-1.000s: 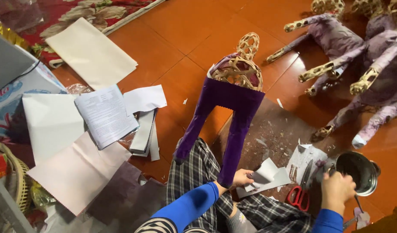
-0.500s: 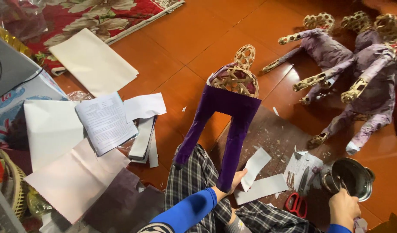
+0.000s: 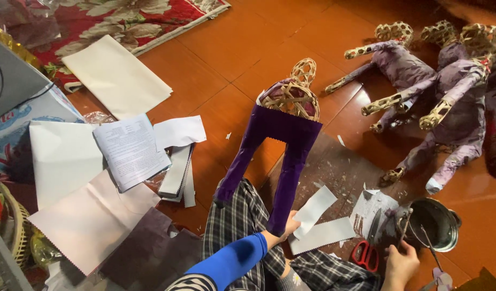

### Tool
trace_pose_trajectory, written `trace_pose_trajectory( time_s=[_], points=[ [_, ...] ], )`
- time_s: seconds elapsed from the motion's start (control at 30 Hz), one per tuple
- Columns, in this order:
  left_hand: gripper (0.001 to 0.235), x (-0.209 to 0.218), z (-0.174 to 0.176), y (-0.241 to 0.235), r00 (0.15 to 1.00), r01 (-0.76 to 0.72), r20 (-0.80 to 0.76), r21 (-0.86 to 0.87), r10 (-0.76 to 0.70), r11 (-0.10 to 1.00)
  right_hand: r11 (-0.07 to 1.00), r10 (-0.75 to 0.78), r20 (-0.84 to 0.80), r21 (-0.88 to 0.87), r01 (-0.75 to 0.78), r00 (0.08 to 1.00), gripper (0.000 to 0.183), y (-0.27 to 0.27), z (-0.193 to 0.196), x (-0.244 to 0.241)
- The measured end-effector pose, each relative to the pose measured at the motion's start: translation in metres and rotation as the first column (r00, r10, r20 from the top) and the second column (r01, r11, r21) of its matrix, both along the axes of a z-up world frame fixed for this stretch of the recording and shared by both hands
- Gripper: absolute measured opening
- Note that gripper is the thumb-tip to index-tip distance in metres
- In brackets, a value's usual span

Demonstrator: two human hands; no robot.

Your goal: Decorating a bamboo animal frame by cutting and attaching purple fabric strips

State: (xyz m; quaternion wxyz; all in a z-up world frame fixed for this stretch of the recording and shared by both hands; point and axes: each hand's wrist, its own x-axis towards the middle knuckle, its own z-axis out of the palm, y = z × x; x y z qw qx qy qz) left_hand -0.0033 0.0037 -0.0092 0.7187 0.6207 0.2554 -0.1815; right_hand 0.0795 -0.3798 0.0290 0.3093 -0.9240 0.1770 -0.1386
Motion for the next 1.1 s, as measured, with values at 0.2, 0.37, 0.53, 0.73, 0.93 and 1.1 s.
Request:
trace_pose_trajectory(
  time_s=[0.2,0.37,0.53,0.73,0.93,1.1],
  points=[
    [0.05,-0.003,-0.002,-0.001,1.0,0.018,-0.013,0.053,-0.017,0.998,0.672,-0.182,-0.108,0.712,0.204,0.977,0.037,0.018,-0.005,-0.01],
    [0.033,-0.001,0.007,0.001,0.998,0.045,-0.046,0.053,-0.042,0.998,0.634,-0.214,-0.113,0.739,0.226,0.97,0.029,0.01,-0.027,-0.006],
    [0.033,-0.002,0.013,0.0,0.997,0.057,-0.066,0.105,-0.05,0.993,0.656,-0.215,-0.174,0.704,0.274,0.961,0.034,0.005,-0.035,0.001],
    [0.036,0.0,0.007,-0.004,0.997,0.023,-0.077,0.084,-0.016,0.996,0.71,-0.234,-0.029,0.678,0.191,0.972,0.023,0.02,-0.011,-0.007],
    [0.041,-0.008,0.013,-0.002,0.998,0.05,-0.051,0.218,-0.04,0.975,0.7,-0.276,-0.026,0.679,0.22,0.961,0.027,0.024,-0.007,-0.01],
    [0.046,-0.008,0.03,0.001,1.0,0.004,0.011,0.347,-0.008,0.938,0.66,-0.304,-0.047,0.71,0.246,0.951,0.024,0.021,-0.01,-0.01]
  ],
)
